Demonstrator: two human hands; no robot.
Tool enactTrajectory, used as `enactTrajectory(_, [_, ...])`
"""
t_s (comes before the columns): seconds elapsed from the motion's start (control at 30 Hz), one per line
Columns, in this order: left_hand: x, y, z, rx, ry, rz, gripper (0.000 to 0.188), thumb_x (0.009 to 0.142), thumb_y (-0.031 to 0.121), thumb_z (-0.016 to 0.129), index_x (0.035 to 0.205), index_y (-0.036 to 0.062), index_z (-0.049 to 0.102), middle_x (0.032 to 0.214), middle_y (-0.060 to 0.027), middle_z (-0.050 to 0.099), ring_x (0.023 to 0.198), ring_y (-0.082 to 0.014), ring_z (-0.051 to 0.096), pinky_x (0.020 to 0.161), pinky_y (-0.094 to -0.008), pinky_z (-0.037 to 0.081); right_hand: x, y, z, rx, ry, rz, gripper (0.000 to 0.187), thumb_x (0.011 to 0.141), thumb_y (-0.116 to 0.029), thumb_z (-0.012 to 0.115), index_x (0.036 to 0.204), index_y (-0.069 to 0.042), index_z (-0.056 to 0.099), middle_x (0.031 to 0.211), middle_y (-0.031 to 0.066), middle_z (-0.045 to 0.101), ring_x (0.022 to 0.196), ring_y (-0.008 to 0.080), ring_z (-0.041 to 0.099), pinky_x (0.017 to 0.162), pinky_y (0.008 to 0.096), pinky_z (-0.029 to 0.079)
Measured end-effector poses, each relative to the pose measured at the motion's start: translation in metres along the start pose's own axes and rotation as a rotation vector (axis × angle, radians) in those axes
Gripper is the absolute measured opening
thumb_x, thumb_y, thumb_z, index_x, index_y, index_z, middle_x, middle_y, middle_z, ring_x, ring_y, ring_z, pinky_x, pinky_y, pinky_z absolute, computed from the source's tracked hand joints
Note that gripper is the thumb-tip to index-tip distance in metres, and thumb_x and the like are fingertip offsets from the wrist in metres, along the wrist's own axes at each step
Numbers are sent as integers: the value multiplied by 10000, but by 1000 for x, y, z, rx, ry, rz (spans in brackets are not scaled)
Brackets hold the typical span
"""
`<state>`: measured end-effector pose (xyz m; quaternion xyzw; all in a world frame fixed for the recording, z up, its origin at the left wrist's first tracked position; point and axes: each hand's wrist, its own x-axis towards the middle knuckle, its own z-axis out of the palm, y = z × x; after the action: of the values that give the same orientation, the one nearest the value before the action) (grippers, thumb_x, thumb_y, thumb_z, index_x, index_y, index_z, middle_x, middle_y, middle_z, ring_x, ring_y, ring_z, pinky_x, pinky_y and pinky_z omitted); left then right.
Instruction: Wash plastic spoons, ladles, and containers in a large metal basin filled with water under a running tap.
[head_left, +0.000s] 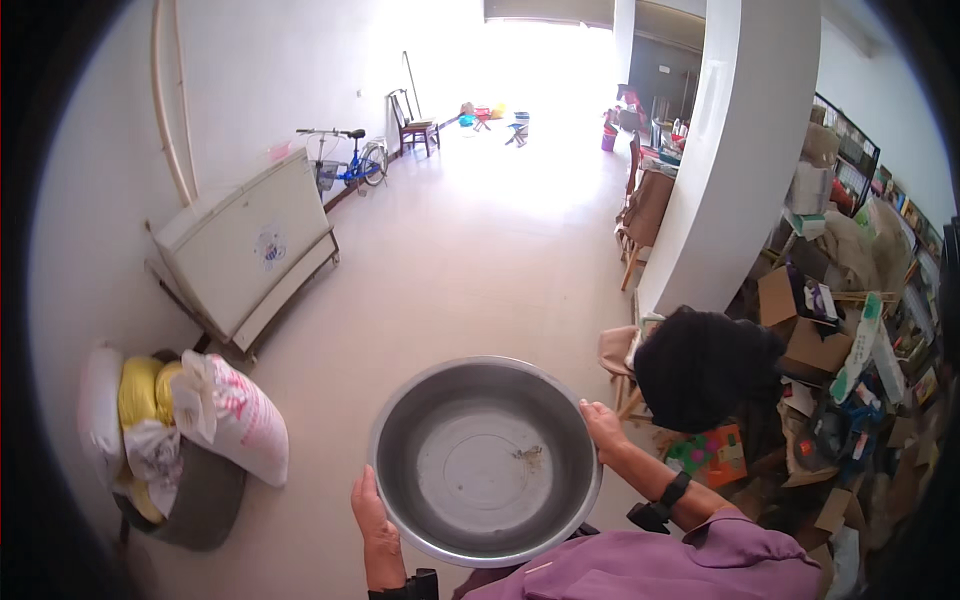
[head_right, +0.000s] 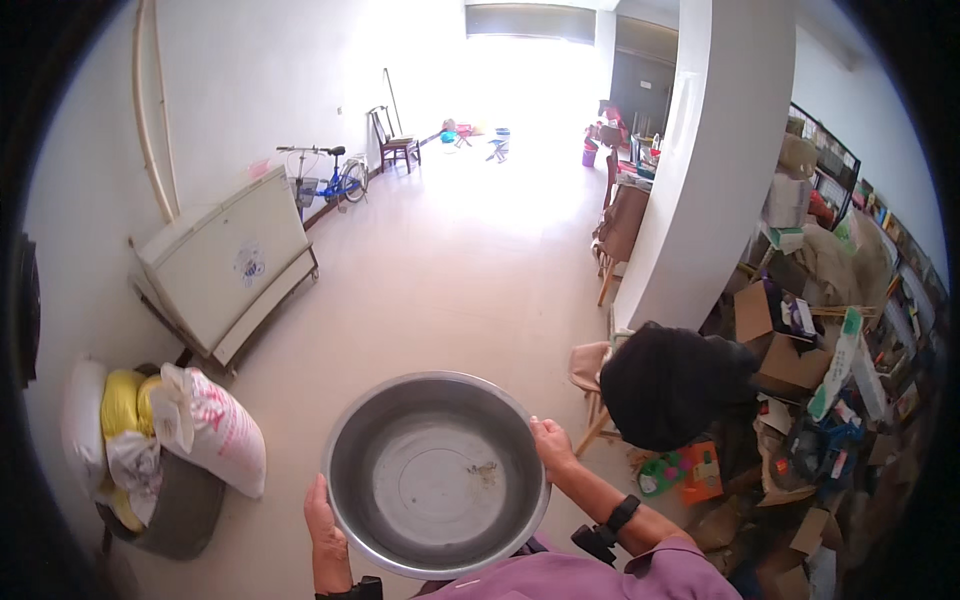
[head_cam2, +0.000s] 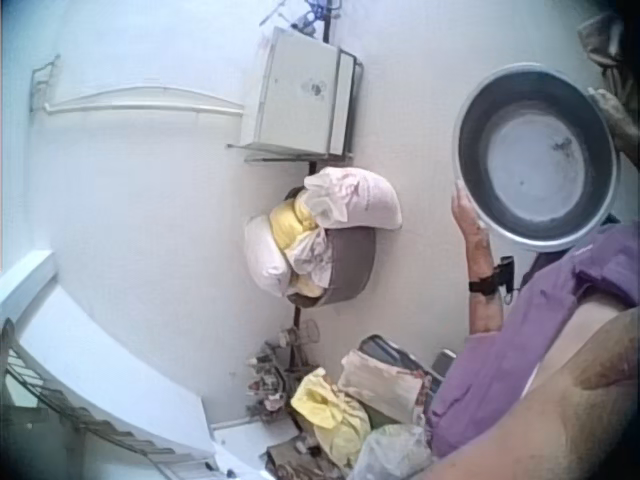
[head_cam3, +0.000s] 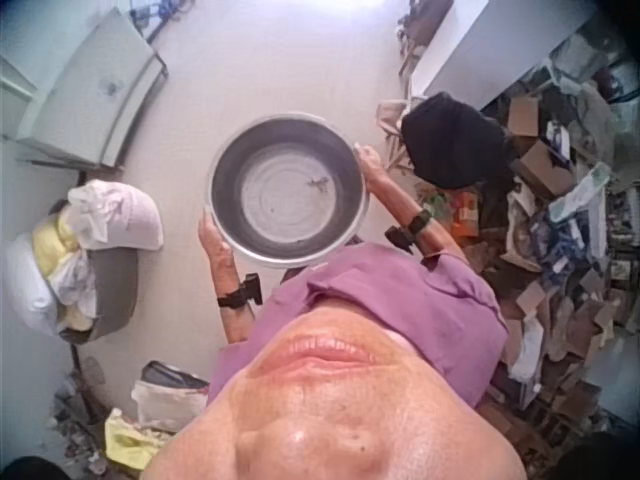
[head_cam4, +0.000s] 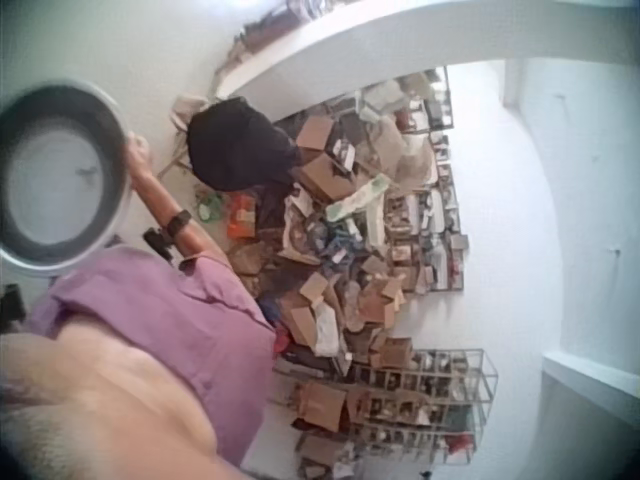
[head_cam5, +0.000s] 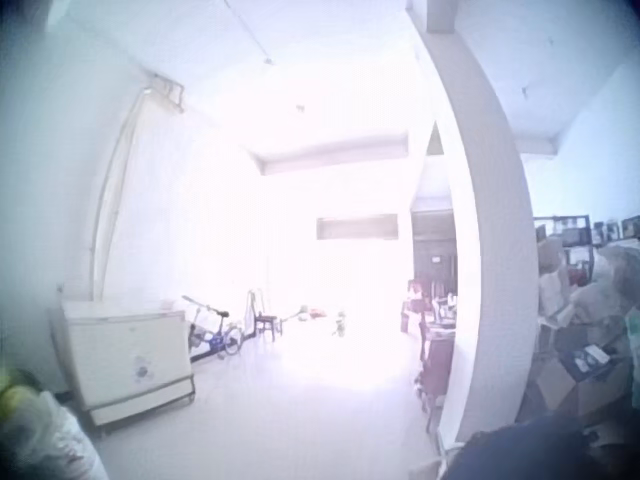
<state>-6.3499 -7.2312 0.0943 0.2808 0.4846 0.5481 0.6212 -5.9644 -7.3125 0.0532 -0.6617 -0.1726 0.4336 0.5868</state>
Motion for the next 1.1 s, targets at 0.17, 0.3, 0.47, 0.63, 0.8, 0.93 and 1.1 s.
enactTrajectory(0.17, [191, 12, 106, -20, -14, 15, 320, 993, 277, 480, 990, -15, 610, 907, -78, 642, 820, -168, 628, 743, -303, 520, 187, -69, 59, -32, 28, -10, 276, 996, -300, 491, 973, -34, 564, 845, 49, 596, 745, 126, 566, 672, 298, 491])
enactTrajectory(0.3, [335, 7, 199, 15, -40, 22, 344, 998, 280, 463, 1038, -31, 602, 971, -101, 645, 856, -189, 633, 768, -310, 522, 346, -123, 89, -11, -4, -35, 289, 995, -307, 492, 985, -28, 567, 859, 53, 595, 758, 124, 561, 667, 297, 489])
enactTrajectory(0.47, [501, -14, 331, -95, -87, -44, 400, 1002, 294, 424, 1107, -58, 582, 1049, -137, 641, 927, -234, 638, 812, -334, 524, 551, -196, 119, -104, 72, -73, 386, 956, -385, 532, 899, -10, 599, 783, 51, 570, 717, 139, 517, 647, 320, 456])
enactTrajectory(0.63, [657, 7, 483, -102, -30, -56, 392, 997, 294, 443, 1073, -62, 587, 1002, -134, 643, 885, -224, 643, 773, -320, 530, 749, -291, 153, -167, 51, -30, 387, 962, -376, 524, 910, 1, 594, 816, 57, 583, 758, 141, 531, 684, 325, 463])
enactTrajectory(0.8, [863, -11, 605, -32, -113, -15, 414, 991, 310, 447, 1139, -54, 575, 1073, -154, 645, 963, -256, 644, 841, -353, 529, 956, -359, 185, -94, 65, -27, 376, 967, -365, 524, 914, 1, 591, 819, 55, 582, 756, 137, 533, 673, 322, 469])
enactTrajectory(0.93, [1022, -5, 741, 40, -129, 8, 360, 1003, 270, 444, 1067, -54, 588, 987, -123, 644, 864, -203, 644, 755, -305, 534, 1108, -419, 210, -109, 115, 13, 343, 986, -341, 504, 973, -4, 571, 871, 70, 594, 770, 141, 557, 690, 303, 490])
enactTrajectory(1.1, [1210, -6, 900, 53, -220, -48, 337, 1003, 256, 458, 1062, -47, 593, 973, -107, 649, 845, -174, 639, 743, -296, 533, 1293, -499, 216, -15, 159, -29, 323, 988, -328, 503, 975, -14, 576, 866, 60, 602, 774, 131, 563, 701, 287, 487])
